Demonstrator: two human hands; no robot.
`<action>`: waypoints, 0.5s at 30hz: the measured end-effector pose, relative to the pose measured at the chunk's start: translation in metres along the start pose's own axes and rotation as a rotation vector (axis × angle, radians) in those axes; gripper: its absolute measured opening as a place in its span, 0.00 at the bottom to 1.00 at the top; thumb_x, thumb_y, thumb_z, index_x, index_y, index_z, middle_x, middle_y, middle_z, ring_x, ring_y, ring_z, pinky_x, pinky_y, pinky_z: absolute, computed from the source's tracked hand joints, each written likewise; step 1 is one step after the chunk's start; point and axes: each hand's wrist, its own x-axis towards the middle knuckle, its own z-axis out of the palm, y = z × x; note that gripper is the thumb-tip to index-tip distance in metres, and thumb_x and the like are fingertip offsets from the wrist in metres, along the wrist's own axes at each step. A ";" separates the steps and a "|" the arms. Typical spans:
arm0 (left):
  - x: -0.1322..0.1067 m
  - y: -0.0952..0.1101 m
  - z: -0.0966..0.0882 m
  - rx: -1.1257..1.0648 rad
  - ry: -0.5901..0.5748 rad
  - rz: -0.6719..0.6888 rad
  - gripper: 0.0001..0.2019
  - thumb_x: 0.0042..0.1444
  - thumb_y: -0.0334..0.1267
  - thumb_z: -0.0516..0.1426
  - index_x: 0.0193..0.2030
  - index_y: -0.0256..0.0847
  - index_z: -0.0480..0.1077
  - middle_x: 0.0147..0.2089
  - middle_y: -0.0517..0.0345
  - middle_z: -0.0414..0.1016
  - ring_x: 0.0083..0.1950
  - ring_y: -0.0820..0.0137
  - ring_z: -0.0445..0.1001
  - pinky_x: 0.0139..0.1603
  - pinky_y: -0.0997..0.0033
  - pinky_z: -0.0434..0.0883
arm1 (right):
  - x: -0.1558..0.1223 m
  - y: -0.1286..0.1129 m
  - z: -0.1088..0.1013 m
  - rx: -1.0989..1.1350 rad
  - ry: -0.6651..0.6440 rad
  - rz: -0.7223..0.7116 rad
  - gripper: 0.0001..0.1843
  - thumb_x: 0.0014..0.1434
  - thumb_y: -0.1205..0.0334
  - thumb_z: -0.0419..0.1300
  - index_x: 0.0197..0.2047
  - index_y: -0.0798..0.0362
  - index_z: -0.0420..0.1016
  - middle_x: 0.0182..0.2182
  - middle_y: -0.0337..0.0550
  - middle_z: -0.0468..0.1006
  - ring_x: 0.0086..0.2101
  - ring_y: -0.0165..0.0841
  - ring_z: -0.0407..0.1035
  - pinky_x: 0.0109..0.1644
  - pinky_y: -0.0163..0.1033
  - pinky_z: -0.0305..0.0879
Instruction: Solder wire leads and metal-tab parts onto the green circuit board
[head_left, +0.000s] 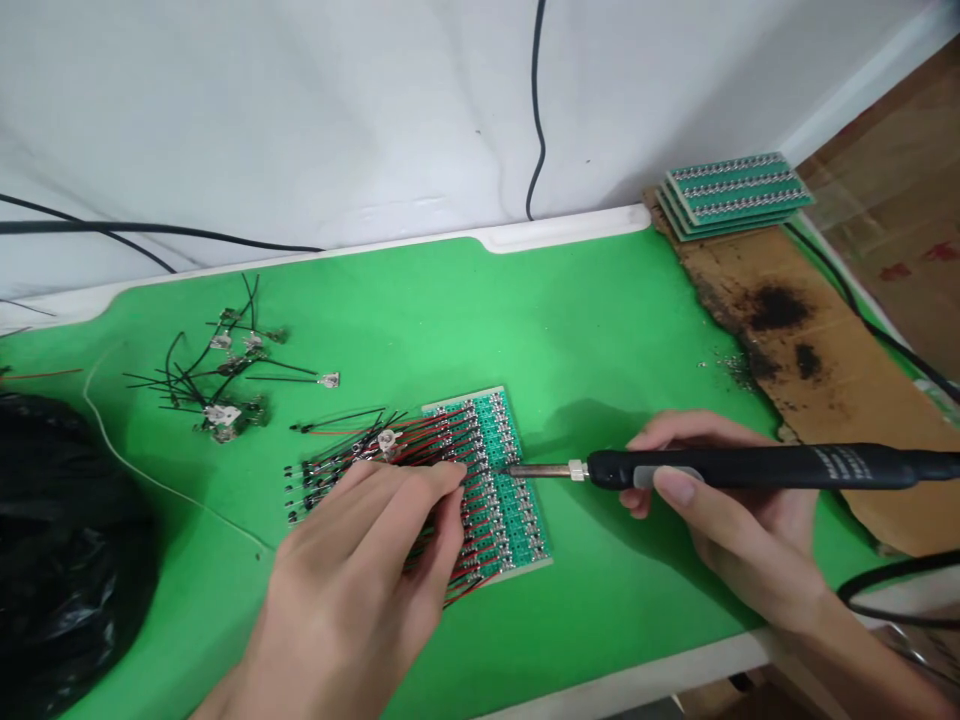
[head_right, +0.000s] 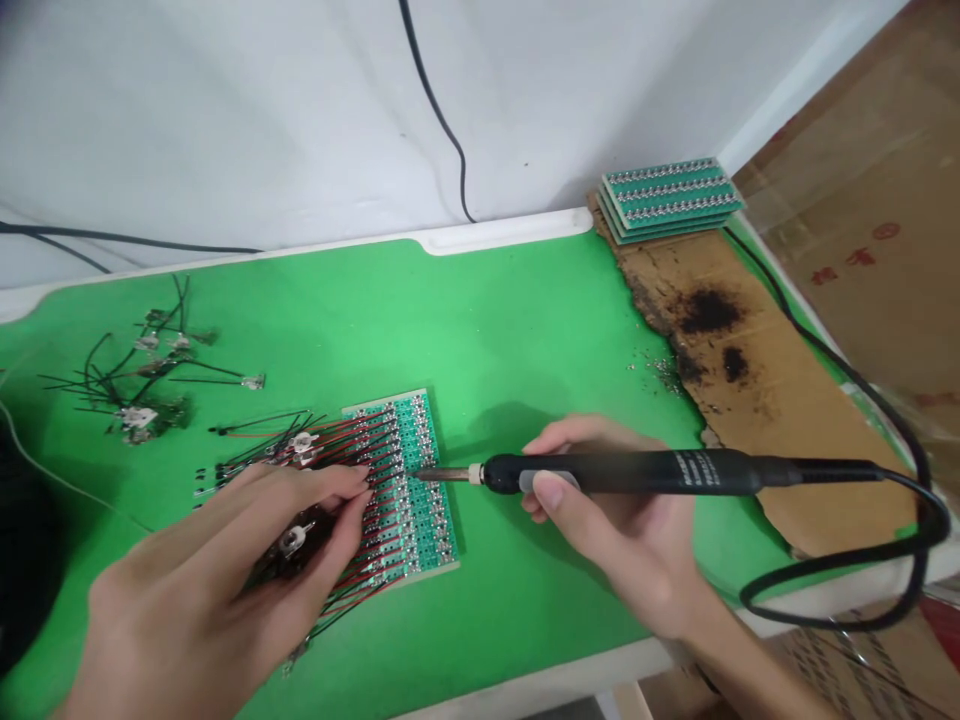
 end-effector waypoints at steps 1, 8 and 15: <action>0.000 0.000 0.000 -0.005 0.005 -0.003 0.07 0.73 0.28 0.60 0.52 0.44 0.74 0.42 0.65 0.85 0.37 0.72 0.85 0.48 0.67 0.84 | 0.000 0.000 0.000 0.008 0.000 0.000 0.07 0.70 0.52 0.76 0.46 0.45 0.90 0.30 0.42 0.87 0.25 0.35 0.82 0.29 0.35 0.83; 0.002 0.001 -0.001 -0.008 0.020 0.006 0.08 0.73 0.28 0.60 0.52 0.45 0.75 0.42 0.65 0.86 0.38 0.72 0.85 0.49 0.67 0.84 | 0.001 0.000 0.001 0.009 -0.006 0.013 0.06 0.71 0.54 0.75 0.46 0.45 0.89 0.30 0.41 0.87 0.26 0.35 0.82 0.30 0.35 0.83; -0.001 0.000 0.002 -0.010 0.029 0.019 0.08 0.74 0.28 0.60 0.54 0.44 0.75 0.42 0.65 0.86 0.37 0.73 0.85 0.47 0.69 0.83 | 0.000 0.000 0.000 0.009 -0.007 0.016 0.06 0.71 0.54 0.75 0.47 0.44 0.89 0.31 0.40 0.88 0.27 0.33 0.83 0.31 0.33 0.83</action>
